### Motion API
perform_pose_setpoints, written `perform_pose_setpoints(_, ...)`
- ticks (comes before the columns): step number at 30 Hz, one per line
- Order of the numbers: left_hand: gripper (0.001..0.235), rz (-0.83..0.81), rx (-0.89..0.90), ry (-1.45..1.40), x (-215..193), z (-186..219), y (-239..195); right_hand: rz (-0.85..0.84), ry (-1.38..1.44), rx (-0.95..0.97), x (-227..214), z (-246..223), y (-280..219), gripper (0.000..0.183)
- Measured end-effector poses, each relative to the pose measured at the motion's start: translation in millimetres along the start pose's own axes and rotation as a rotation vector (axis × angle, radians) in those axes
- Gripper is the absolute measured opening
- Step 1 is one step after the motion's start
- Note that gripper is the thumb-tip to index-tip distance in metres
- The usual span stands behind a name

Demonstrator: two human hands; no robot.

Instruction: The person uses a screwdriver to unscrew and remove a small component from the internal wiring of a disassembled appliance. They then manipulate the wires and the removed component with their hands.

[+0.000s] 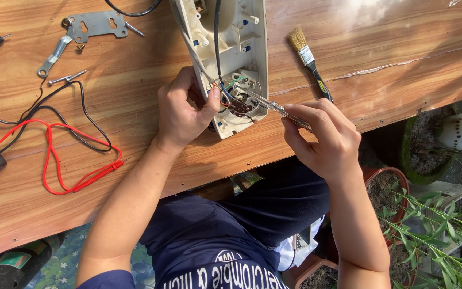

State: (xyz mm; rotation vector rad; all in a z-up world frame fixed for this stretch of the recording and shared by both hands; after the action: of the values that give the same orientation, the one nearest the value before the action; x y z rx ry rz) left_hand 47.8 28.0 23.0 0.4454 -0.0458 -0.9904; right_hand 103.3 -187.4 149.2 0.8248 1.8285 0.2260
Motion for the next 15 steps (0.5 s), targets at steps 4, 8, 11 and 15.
perform_pose_setpoints(4, 0.026, 0.0, -0.009, -0.007, 1, -1, 0, 0.008, 0.023, 0.007, -1, 1, 0, 0.017)
perform_pose_setpoints(8, 0.026, -0.002, -0.003, -0.01, 1, -2, 0, 0.004, 0.023, 0.014, -1, 3, -1, 0.017)
perform_pose_setpoints(11, 0.026, -0.005, 0.002, -0.007, 1, -1, 0, -0.01, -0.018, 0.002, 0, 2, -1, 0.017)
perform_pose_setpoints(15, 0.027, -0.008, -0.003, -0.013, 1, 0, -1, -0.089, -0.147, -0.069, 1, -22, 8, 0.014)
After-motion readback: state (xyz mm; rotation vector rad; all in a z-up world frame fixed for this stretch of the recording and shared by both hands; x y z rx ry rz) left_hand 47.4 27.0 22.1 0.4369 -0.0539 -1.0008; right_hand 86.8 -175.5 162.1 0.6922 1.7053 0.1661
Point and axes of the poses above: each hand's wrist, its own y-axis towards the middle knuckle, its own x-axis out of the palm, z = x × y, the point moved 6 cm from there along y, towards the middle knuckle, and after that the axes turned 4 degrees about y, right-handed, at the moved point
